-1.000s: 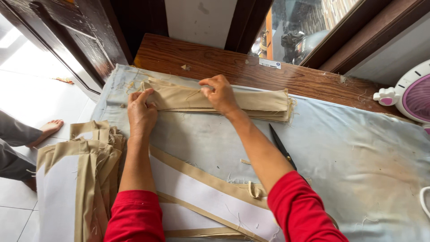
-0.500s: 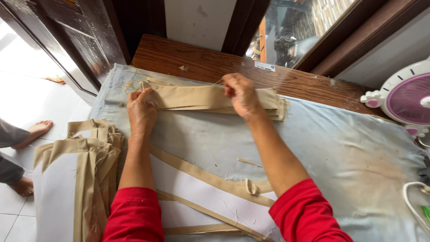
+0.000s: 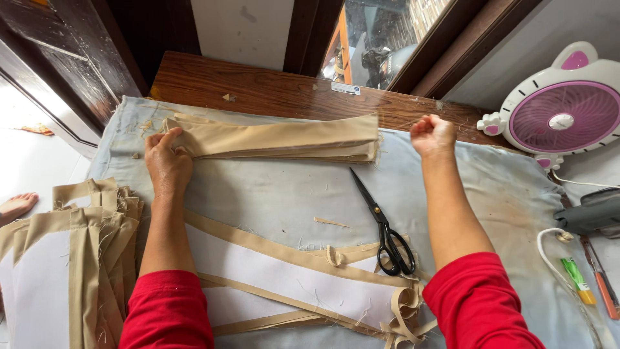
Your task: The person uses scissors to cut beige fabric pieces along white paper templates. They trim the edges, remove excess fabric, and fold the cut pieces on the work surface.
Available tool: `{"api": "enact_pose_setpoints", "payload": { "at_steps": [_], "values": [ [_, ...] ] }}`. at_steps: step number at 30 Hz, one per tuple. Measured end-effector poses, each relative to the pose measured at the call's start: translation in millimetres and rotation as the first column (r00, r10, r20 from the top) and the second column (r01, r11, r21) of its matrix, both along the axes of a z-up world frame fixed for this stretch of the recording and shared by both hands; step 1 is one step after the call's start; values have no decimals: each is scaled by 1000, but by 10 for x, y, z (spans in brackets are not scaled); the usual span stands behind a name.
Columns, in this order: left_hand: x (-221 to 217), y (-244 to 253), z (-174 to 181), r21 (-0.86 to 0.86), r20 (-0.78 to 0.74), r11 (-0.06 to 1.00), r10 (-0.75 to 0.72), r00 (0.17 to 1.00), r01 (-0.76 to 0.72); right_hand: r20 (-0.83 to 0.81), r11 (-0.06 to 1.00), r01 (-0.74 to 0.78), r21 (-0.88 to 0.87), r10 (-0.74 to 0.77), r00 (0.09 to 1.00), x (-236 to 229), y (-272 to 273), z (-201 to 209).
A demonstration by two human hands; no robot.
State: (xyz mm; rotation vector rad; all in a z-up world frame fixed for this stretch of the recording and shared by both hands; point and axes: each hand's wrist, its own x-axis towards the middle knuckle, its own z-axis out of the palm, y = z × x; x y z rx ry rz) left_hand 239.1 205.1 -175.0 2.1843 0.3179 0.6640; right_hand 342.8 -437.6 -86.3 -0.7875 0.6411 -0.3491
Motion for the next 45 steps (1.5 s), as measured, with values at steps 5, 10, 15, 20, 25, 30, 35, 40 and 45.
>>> {"api": "enact_pose_setpoints", "payload": {
  "at_steps": [5, 10, 15, 20, 25, 30, 35, 40, 45],
  "values": [
    [38, 33, -33, 24, 21, 1000, -4, 1000, 4, -139, 956, 174, -235, -211, 968, -314, -543, 126],
    [-14, -14, 82, -7, 1, 1000, -4, 1000, 4, -218, 753, 114, -648, -327, 919, -511, -494, -85],
    [-40, -33, 119, -6, -10, 1000, -6, 1000, 6, -197, 123, -265, -956, 398, 896, -1023, 820, 333],
    [-42, 19, 15, 39, 38, 999, -38, 999, 37, -549, -345, -446, -826, 307, 778, -1075, 1004, -22],
    [-58, 60, -83, 50, 46, 998, -48, 998, 46, -587, -470, -451, -759, 194, 786, -1275, 644, -317],
    [65, 76, -72, 89, 46, 996, -35, 998, 31, -629, -325, -551, -768, 223, 745, -1463, 776, 16],
    [59, 59, -68, 92, 68, 995, -35, 997, 28, -608, -287, -545, -787, 217, 764, -1433, 778, -48],
    [-15, 18, 99, 119, 108, 986, -128, 986, 115, -658, -278, -603, -747, 188, 729, -1409, 1004, 131],
    [-24, 24, 108, 91, 65, 989, -119, 991, 113, -446, -153, -436, -887, 31, 895, -957, 666, -131]
  ]
}}
